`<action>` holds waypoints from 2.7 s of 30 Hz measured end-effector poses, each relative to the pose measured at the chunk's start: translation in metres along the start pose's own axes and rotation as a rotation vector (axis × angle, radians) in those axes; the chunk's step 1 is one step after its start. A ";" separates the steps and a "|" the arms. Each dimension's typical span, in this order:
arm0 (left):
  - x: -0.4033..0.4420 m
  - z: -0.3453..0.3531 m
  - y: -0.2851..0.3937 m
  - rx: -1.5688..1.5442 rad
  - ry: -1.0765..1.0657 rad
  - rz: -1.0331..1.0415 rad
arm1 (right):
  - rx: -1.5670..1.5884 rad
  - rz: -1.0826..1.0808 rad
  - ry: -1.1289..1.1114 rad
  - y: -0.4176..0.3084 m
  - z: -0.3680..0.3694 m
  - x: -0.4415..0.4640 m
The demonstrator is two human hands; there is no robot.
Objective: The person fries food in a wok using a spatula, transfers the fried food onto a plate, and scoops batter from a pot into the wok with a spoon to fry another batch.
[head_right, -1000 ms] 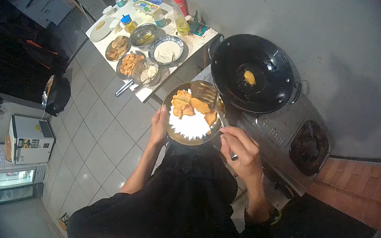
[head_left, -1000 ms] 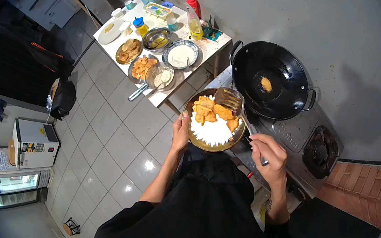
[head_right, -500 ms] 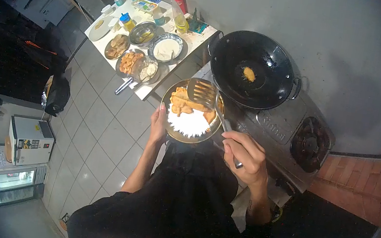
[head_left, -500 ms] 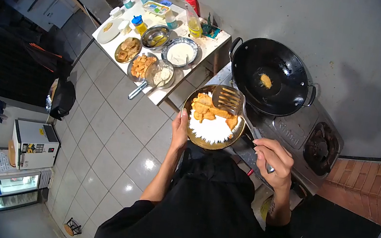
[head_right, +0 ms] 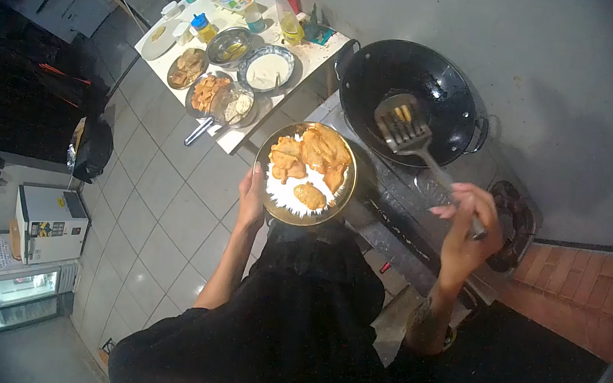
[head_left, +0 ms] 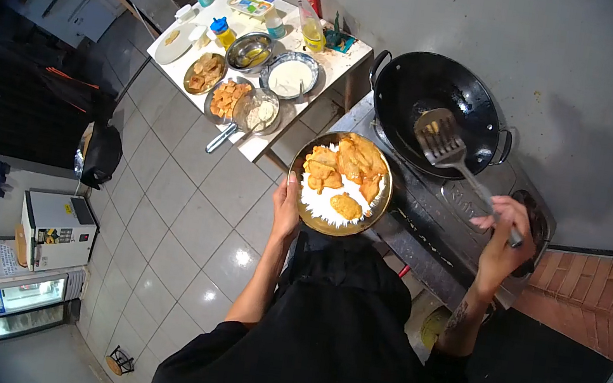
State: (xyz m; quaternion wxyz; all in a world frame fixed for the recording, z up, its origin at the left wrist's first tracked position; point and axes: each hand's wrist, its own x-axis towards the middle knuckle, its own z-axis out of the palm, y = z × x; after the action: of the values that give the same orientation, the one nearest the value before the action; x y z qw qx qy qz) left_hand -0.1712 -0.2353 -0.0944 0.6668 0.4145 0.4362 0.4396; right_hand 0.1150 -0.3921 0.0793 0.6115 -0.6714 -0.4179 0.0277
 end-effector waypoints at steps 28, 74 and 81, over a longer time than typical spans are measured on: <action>-0.003 -0.018 -0.010 -0.014 0.093 -0.061 | -0.115 0.065 -0.152 0.114 0.053 0.068; -0.013 -0.018 0.002 -0.029 0.165 -0.042 | -0.229 -0.039 -0.119 0.116 0.056 0.070; -0.010 -0.022 0.002 -0.027 0.173 -0.043 | -0.104 0.071 0.114 0.105 0.056 0.064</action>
State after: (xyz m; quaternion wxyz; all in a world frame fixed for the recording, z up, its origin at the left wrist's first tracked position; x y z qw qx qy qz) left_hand -0.1946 -0.2404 -0.0964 0.6415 0.3566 0.4948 0.4654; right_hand 0.1810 -0.2988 0.0071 0.5973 -0.7170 -0.3591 -0.0108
